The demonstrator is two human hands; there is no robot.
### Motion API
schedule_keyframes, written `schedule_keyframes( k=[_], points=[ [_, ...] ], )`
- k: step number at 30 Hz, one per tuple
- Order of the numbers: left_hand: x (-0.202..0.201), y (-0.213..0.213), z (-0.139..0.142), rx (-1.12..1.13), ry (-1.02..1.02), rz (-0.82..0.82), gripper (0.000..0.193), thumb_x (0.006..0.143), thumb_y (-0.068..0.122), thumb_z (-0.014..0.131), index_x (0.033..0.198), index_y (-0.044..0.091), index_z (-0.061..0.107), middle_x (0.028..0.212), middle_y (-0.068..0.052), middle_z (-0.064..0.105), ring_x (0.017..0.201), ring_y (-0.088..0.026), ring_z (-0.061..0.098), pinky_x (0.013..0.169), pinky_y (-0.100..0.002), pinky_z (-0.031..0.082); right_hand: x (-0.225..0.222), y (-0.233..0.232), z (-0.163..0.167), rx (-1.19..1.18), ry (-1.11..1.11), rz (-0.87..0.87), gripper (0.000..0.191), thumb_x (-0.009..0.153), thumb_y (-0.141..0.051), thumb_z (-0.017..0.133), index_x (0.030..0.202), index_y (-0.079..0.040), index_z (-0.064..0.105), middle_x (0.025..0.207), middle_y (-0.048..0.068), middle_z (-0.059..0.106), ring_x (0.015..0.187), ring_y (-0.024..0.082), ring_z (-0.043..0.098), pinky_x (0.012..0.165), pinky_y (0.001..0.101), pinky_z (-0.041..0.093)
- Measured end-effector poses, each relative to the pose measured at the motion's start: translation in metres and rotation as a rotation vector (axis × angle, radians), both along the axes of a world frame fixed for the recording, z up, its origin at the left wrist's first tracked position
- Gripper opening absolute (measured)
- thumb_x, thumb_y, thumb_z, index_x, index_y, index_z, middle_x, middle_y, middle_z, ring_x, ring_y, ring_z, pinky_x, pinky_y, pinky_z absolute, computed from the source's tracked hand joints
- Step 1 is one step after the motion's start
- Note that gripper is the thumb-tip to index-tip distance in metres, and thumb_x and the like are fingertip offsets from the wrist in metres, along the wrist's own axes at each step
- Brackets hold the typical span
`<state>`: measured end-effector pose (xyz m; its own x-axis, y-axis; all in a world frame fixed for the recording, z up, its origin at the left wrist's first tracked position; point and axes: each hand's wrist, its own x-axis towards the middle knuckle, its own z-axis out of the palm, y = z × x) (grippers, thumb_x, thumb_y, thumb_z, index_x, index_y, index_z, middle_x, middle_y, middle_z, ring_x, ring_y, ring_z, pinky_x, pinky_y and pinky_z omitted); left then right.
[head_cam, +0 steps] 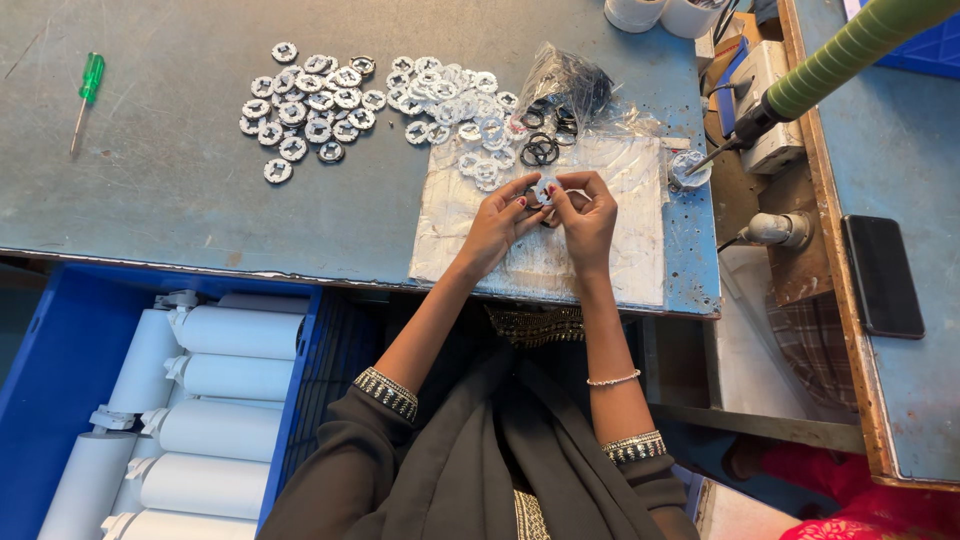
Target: The person repeatedly picks up small white and black circular components from a workbench and presses them together by hand. The assembled units are placed back on the table as the process continues.
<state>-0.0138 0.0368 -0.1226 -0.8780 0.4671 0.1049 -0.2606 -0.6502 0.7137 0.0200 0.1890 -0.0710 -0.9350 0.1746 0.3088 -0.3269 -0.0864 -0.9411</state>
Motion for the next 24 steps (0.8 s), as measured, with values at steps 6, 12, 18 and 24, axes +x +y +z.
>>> schedule_keyframes(
  k=[6, 12, 18, 24],
  points=[
    [-0.002, 0.003, -0.006, -0.021, -0.029, -0.005, 0.043, 0.108, 0.005, 0.045, 0.150, -0.005, 0.042, 0.130, -0.016, 0.058, 0.115, -0.019, 0.065, 0.108, -0.034, 0.056, 0.003, -0.004, 0.002, 0.107, -0.072, -0.036, 0.014, 0.096, -0.002, 0.070, 0.109, 0.001, 0.065, 0.089, 0.008, 0.075, 0.068, 0.005, 0.066, 0.051, 0.0180, 0.047],
    [-0.002, 0.004, -0.007, -0.018, -0.022, -0.015, 0.043, 0.108, 0.004, 0.046, 0.150, -0.004, 0.044, 0.132, -0.015, 0.058, 0.115, -0.018, 0.065, 0.107, -0.033, 0.056, 0.003, -0.005, 0.005, 0.109, -0.068, -0.038, 0.013, 0.096, -0.002, 0.071, 0.107, 0.001, 0.066, 0.089, 0.007, 0.074, 0.067, 0.005, 0.067, 0.050, 0.0181, 0.046],
    [0.001, 0.002, -0.006, -0.015, 0.002, -0.024, 0.044, 0.108, 0.002, 0.047, 0.152, -0.003, 0.044, 0.134, -0.013, 0.058, 0.114, -0.017, 0.064, 0.107, -0.034, 0.055, 0.007, -0.011, 0.007, 0.170, -0.045, -0.103, 0.013, 0.095, -0.002, 0.073, 0.105, 0.002, 0.066, 0.093, 0.007, 0.072, 0.067, 0.006, 0.068, 0.049, 0.0194, 0.046],
    [0.003, 0.000, 0.002, -0.039, 0.006, -0.008, 0.045, 0.108, 0.004, 0.046, 0.152, -0.002, 0.042, 0.139, -0.015, 0.056, 0.126, -0.020, 0.061, 0.112, -0.035, 0.054, 0.008, -0.015, 0.010, 0.293, 0.082, -0.147, 0.011, 0.095, -0.002, 0.075, 0.101, 0.003, 0.067, 0.097, 0.007, 0.068, 0.075, 0.009, 0.071, 0.062, 0.0210, 0.057]
  ],
)
